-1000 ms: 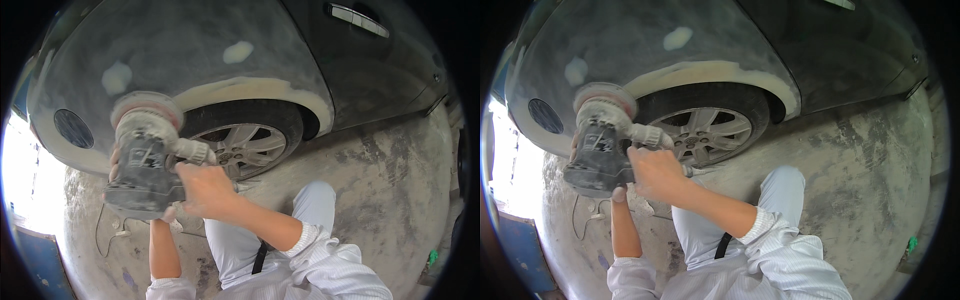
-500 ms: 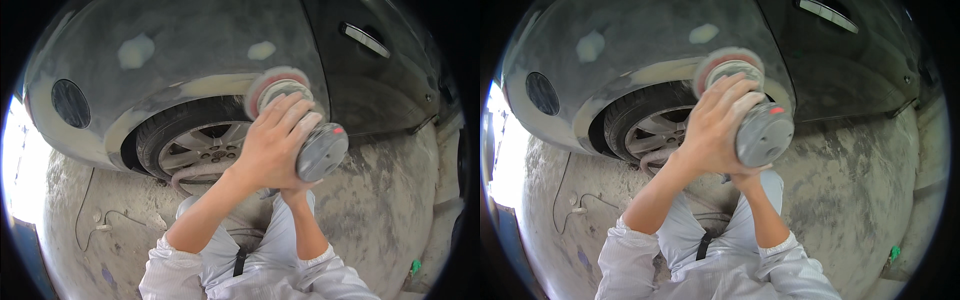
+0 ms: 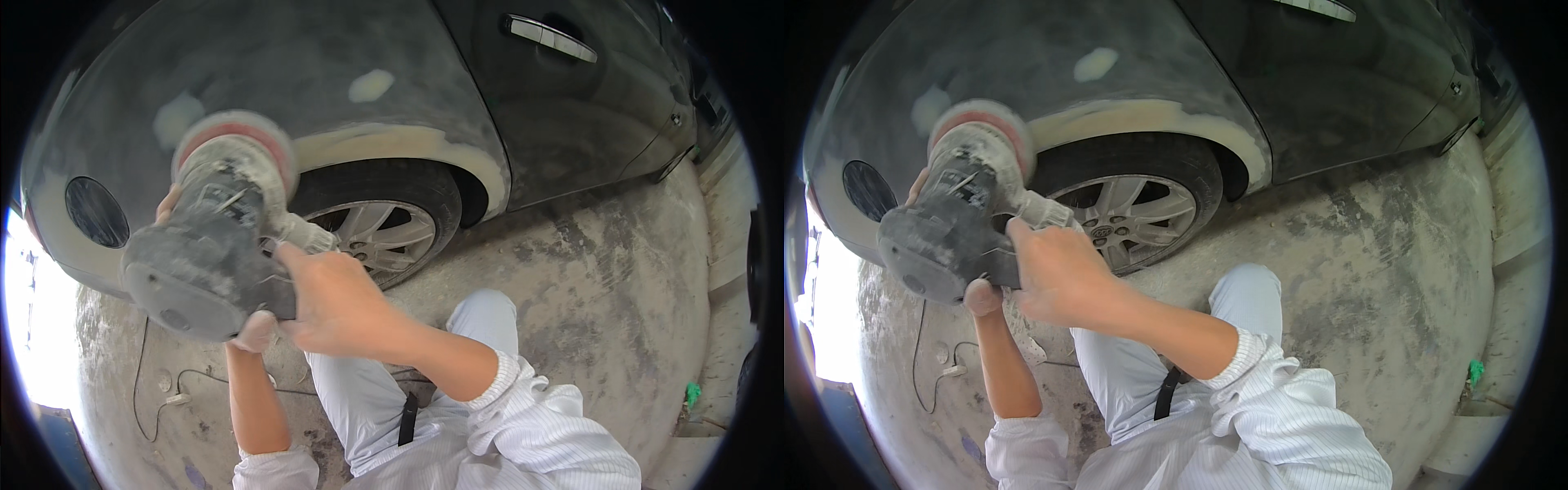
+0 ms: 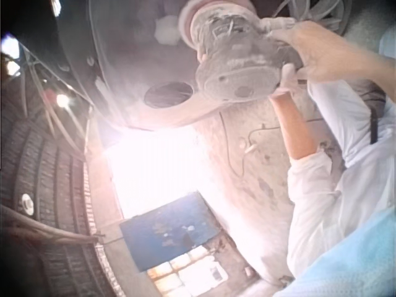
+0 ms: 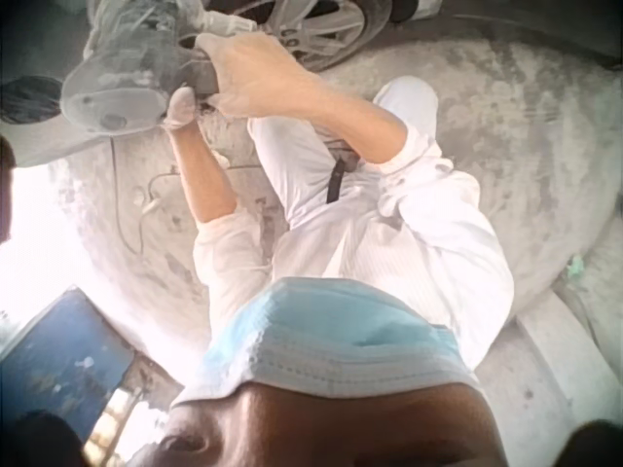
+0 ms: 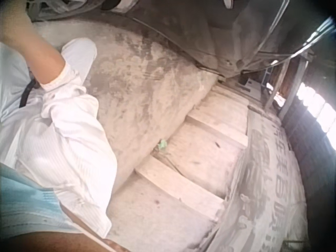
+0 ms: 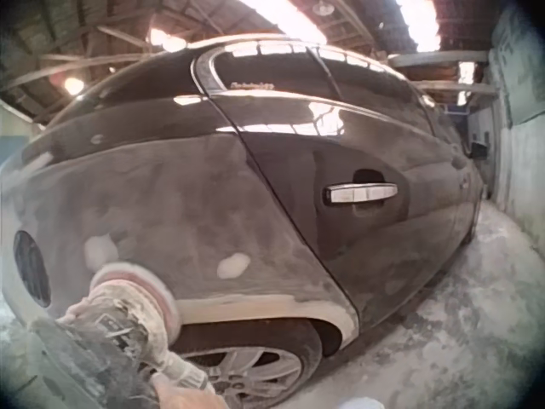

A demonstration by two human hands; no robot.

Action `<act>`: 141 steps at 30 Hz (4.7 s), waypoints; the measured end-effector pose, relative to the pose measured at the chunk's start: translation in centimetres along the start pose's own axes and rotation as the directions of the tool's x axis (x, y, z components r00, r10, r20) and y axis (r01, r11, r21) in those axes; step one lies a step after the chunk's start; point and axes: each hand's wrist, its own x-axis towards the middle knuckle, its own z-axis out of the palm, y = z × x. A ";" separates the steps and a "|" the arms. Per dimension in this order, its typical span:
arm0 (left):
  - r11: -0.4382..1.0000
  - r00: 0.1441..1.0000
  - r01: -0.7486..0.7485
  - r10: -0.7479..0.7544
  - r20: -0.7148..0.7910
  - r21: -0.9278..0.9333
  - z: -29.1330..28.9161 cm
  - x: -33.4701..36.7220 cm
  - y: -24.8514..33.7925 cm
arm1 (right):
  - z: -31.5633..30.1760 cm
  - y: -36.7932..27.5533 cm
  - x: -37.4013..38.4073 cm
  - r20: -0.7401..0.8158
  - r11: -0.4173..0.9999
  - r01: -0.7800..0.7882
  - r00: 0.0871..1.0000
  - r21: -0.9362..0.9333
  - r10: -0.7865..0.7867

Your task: The person uses an orbital sander to sand the rear quarter panel of a dark-colored car. They move the sander in circular motions across the panel, occasionally pausing to wipe the surface with their hand.

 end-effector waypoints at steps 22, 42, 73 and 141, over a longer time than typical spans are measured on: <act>0.995 0.998 -0.061 0.061 0.004 0.083 8.6 -7.3 3.4 | 4.3 12.6 -3.0 -0.365 0.962 0.267 0.903 0.064 -0.227; 0.926 0.940 0.009 -0.137 -0.313 -0.377 -4.6 -5.9 3.0 | 9.8 1.8 1.7 -0.030 0.996 0.078 0.997 0.031 -0.077; 0.965 0.967 -0.192 0.217 -0.134 0.177 -0.4 -7.5 -0.3 | 9.1 9.8 -1.0 -0.292 0.982 0.181 0.943 0.050 -0.158; 0.829 0.557 -0.544 0.238 0.796 0.133 28.3 -13.7 -6.0 | -2.5 28.8 -10.4 -0.623 0.529 0.463 0.763 0.711 0.170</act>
